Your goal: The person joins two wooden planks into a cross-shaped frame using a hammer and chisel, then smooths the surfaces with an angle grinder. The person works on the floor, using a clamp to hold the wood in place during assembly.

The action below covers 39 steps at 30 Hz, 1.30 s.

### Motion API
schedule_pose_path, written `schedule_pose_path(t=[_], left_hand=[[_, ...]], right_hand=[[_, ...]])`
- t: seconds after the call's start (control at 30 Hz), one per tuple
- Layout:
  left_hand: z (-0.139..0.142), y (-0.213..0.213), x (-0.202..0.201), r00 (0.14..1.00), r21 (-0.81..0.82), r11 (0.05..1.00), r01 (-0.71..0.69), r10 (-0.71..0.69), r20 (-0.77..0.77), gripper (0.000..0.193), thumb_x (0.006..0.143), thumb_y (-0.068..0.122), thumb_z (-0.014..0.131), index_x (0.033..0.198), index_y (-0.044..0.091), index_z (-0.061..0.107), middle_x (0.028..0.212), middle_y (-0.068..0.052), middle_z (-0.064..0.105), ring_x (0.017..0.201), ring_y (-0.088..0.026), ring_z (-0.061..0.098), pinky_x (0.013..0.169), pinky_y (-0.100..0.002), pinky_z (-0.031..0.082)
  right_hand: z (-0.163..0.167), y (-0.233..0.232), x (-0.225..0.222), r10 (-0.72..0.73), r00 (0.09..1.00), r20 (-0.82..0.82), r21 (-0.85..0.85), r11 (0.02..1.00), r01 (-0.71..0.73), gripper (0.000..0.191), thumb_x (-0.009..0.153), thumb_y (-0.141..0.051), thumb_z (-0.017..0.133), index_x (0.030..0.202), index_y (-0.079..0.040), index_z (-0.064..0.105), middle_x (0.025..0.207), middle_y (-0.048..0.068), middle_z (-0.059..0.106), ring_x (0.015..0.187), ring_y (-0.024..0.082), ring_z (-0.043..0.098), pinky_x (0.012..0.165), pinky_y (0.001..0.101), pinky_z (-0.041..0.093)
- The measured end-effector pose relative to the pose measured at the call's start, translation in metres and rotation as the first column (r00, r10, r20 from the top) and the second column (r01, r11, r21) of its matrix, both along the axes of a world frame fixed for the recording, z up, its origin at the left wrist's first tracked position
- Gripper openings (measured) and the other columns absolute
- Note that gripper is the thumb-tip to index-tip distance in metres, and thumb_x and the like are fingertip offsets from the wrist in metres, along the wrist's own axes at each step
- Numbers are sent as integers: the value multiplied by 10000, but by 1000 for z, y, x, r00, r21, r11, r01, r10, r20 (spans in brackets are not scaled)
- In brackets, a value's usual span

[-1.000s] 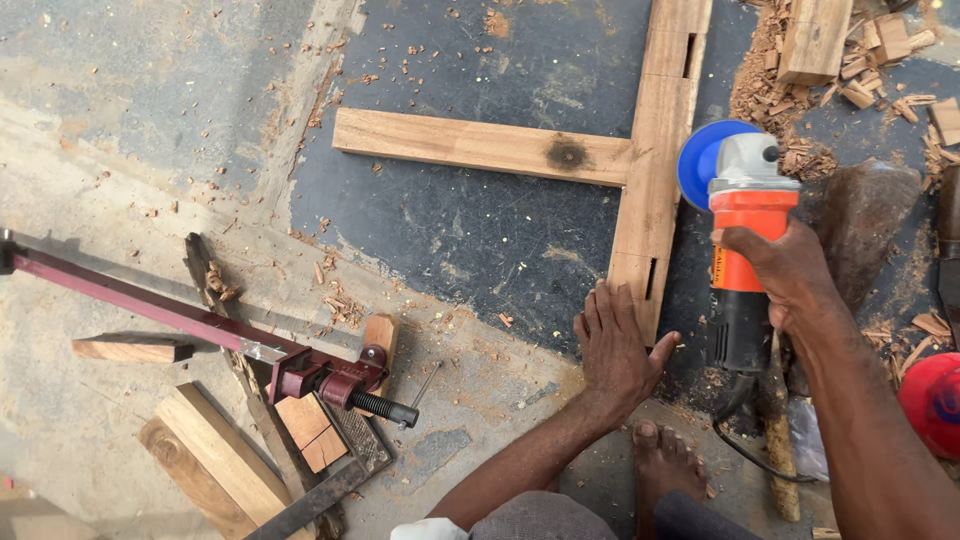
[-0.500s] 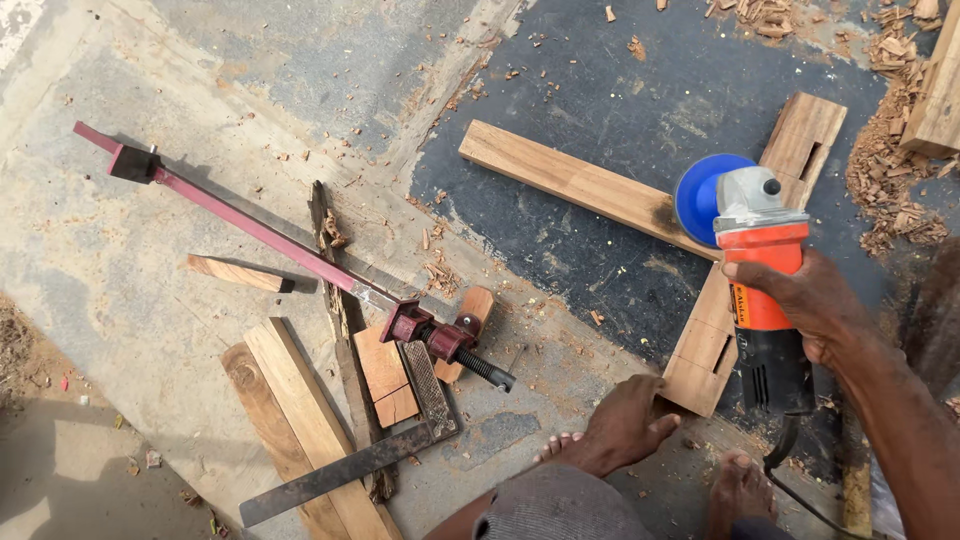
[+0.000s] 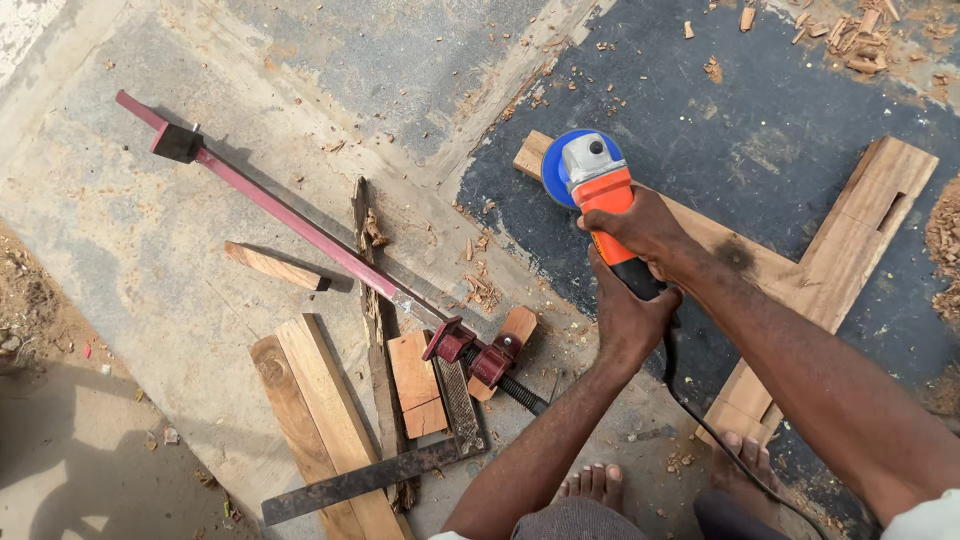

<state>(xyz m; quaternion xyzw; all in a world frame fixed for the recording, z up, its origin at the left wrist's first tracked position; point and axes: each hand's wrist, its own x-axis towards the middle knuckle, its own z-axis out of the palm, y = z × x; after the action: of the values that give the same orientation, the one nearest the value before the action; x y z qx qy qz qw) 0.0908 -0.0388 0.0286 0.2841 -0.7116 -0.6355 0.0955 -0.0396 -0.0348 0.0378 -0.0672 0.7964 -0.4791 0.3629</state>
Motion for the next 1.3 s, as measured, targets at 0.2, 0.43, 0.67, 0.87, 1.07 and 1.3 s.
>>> schedule_pose_path(t=[0.2, 0.43, 0.67, 0.87, 1.07, 1.3], left_hand=[[-10, -37, -12, 982, 167, 984, -62, 30, 186, 1250, 737, 215, 771, 1606, -3, -101, 1336, -234, 514, 1150, -339, 656, 941, -446, 582], [-1, -12, 1, 994, 161, 986, -38, 21, 106, 1189, 768, 208, 783, 1584, -1, -56, 1353, -219, 503, 1199, -334, 625, 983, -443, 547], [19, 4, 12, 973, 300, 951, 67, -129, 192, 1182, 667, 174, 693, 1591, 14, -26, 1227, -207, 567, 1011, -328, 697, 856, -453, 608], [17, -4, -14, 958, 202, 954, 222, -252, 137, 1092, 831, 297, 780, 1619, -5, 88, 1268, -234, 593, 1051, -318, 701, 861, -410, 584], [-6, -44, -51, 942, 72, 985, 158, -172, 289, 1290, 814, 367, 803, 1563, -50, -161, 1362, -277, 507, 1109, -342, 692, 843, -412, 629], [-7, -20, -48, 911, -33, 964, 265, -239, 335, 1308, 818, 334, 795, 1566, -67, -201, 1368, -306, 530, 1154, -419, 651, 936, -478, 554]], right_hand=[[-28, -43, -12, 57, 995, 83, 35, 998, -60, 612, 682, -302, 838, 1203, -47, 644, 995, 85, 704, 832, 196, 702, 733, 364, 588], [-32, -16, -1, 55, 994, 94, 83, 995, -63, 604, 667, -321, 858, 1177, -60, 665, 1001, 84, 726, 856, 188, 714, 768, 365, 585], [-14, 24, 14, -100, 995, 2, -169, 981, 99, 654, 649, -316, 868, 1195, -48, 627, 1034, 67, 677, 901, 164, 674, 782, 351, 578], [3, 32, -28, -87, 993, 80, 36, 996, 85, 610, 695, -292, 813, 1230, -68, 625, 996, 81, 665, 847, 180, 668, 735, 368, 574], [-20, -20, -53, -47, 989, 139, -5, 999, 48, 570, 686, -293, 821, 1181, -67, 651, 994, 95, 703, 823, 195, 698, 745, 381, 592], [-31, 6, -43, -82, 988, 129, 0, 997, 83, 576, 684, -262, 831, 1191, -49, 659, 1030, 95, 724, 897, 196, 723, 804, 364, 593]])
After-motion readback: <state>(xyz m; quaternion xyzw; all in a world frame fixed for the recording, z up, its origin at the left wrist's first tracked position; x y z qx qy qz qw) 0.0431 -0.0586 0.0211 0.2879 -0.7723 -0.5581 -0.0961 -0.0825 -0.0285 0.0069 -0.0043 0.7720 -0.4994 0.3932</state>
